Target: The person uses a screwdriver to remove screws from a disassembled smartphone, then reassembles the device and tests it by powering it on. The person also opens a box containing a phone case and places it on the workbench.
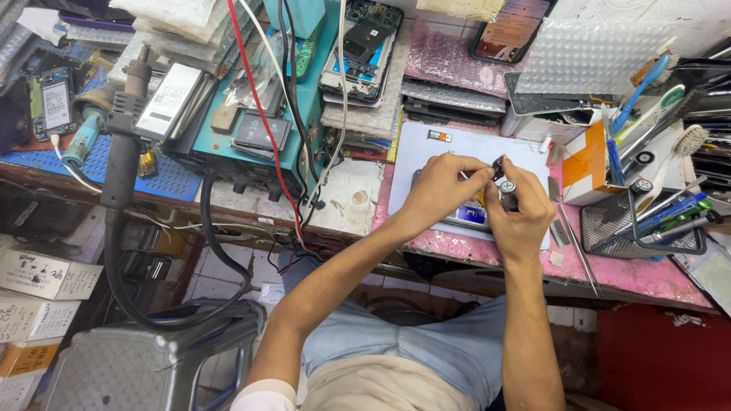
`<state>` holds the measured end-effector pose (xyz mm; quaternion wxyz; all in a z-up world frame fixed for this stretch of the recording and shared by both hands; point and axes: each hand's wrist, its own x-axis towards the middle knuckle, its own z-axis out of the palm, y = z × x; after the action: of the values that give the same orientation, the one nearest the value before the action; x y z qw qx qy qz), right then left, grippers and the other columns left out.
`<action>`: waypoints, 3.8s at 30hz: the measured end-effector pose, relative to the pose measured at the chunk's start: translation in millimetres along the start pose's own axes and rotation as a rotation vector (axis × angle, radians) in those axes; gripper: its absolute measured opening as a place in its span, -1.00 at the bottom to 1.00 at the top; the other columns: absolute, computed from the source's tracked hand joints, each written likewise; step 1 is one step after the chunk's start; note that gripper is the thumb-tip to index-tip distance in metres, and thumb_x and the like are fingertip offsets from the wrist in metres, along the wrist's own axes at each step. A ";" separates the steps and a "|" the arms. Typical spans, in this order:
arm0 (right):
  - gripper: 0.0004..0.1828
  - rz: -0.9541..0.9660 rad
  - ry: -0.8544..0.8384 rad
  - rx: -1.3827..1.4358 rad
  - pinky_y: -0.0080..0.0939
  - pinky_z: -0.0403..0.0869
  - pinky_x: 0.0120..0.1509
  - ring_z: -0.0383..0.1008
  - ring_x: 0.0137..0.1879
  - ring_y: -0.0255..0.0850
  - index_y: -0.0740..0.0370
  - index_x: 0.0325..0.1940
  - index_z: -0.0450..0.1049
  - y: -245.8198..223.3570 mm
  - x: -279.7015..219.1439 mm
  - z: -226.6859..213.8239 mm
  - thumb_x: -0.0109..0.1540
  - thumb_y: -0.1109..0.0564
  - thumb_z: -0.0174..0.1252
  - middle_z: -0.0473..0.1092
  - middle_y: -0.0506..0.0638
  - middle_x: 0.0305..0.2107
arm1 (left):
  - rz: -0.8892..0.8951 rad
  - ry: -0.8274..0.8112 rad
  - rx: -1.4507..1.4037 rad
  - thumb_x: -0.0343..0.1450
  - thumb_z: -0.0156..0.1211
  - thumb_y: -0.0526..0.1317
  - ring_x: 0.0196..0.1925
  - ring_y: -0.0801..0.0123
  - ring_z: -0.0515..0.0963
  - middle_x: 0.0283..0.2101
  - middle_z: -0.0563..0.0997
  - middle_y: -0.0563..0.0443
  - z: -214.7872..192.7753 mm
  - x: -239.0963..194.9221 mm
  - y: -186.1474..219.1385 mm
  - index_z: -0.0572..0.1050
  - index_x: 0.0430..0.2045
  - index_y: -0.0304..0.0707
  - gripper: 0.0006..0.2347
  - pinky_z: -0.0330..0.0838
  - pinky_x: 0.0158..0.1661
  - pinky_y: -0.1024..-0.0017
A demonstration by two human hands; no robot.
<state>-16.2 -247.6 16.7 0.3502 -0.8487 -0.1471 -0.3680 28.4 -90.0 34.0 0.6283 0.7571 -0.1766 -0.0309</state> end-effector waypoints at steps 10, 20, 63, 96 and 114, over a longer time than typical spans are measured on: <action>-0.52 0.114 -0.427 0.155 -0.15 0.54 0.00 0.61 0.05 -0.04 0.33 0.16 0.48 -33.1 7.9 -10.5 0.14 0.31 0.33 0.56 0.12 -0.04 | 0.266 0.183 0.372 0.48 0.18 -0.32 -0.18 0.09 0.66 -0.16 0.61 -0.11 -79.4 -77.0 11.3 0.56 -0.04 -0.34 -0.81 0.54 -0.17 0.26; -0.64 -0.094 -0.680 0.089 -0.04 0.53 0.10 0.57 0.04 0.07 0.20 0.00 0.59 -55.8 21.5 -9.4 0.11 0.29 0.29 0.54 0.06 0.00 | 0.299 0.127 0.487 0.46 0.22 -0.35 -0.09 0.03 0.62 -0.09 0.59 -0.12 -78.3 -107.8 -8.4 0.55 -0.03 -0.30 -0.79 0.53 -0.10 0.20; -0.78 0.452 -0.692 0.475 -0.35 0.50 -0.13 0.51 -0.23 -0.43 0.26 -0.03 0.65 -37.2 28.7 33.5 0.27 0.17 0.26 0.63 -0.05 -0.34 | 0.075 0.207 -0.039 0.43 0.30 -0.32 -0.23 0.52 0.64 -0.23 0.67 -0.01 -83.5 -96.8 -30.4 0.58 0.02 -0.29 -0.73 0.56 -0.17 0.51; -0.39 -0.004 -0.282 -0.079 -0.13 0.51 -0.17 0.57 -0.23 -0.08 0.21 0.08 0.58 -59.8 -46.7 11.7 -0.05 0.47 0.27 0.53 -0.01 -0.01 | 0.463 0.119 0.525 0.40 0.35 -0.27 -0.06 0.12 0.63 -0.10 0.63 -0.08 -66.0 -98.7 -22.8 0.56 -0.11 -0.35 -0.77 0.56 -0.07 0.27; -0.57 0.588 0.003 0.315 -0.29 0.18 -0.27 0.19 -0.31 -0.30 0.23 0.39 0.39 -63.4 -37.8 -7.6 0.42 0.21 0.21 0.31 -0.10 -0.29 | 0.416 0.197 0.514 0.42 0.33 -0.29 -0.02 0.16 0.61 -0.09 0.58 -0.03 -64.4 -98.1 -20.5 0.58 -0.11 -0.29 -0.80 0.56 -0.07 0.29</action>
<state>-78.2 -207.5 23.7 0.5686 -0.7896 0.0497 -0.2250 -41.4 3.6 10.5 0.4238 0.8378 -0.2676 0.2165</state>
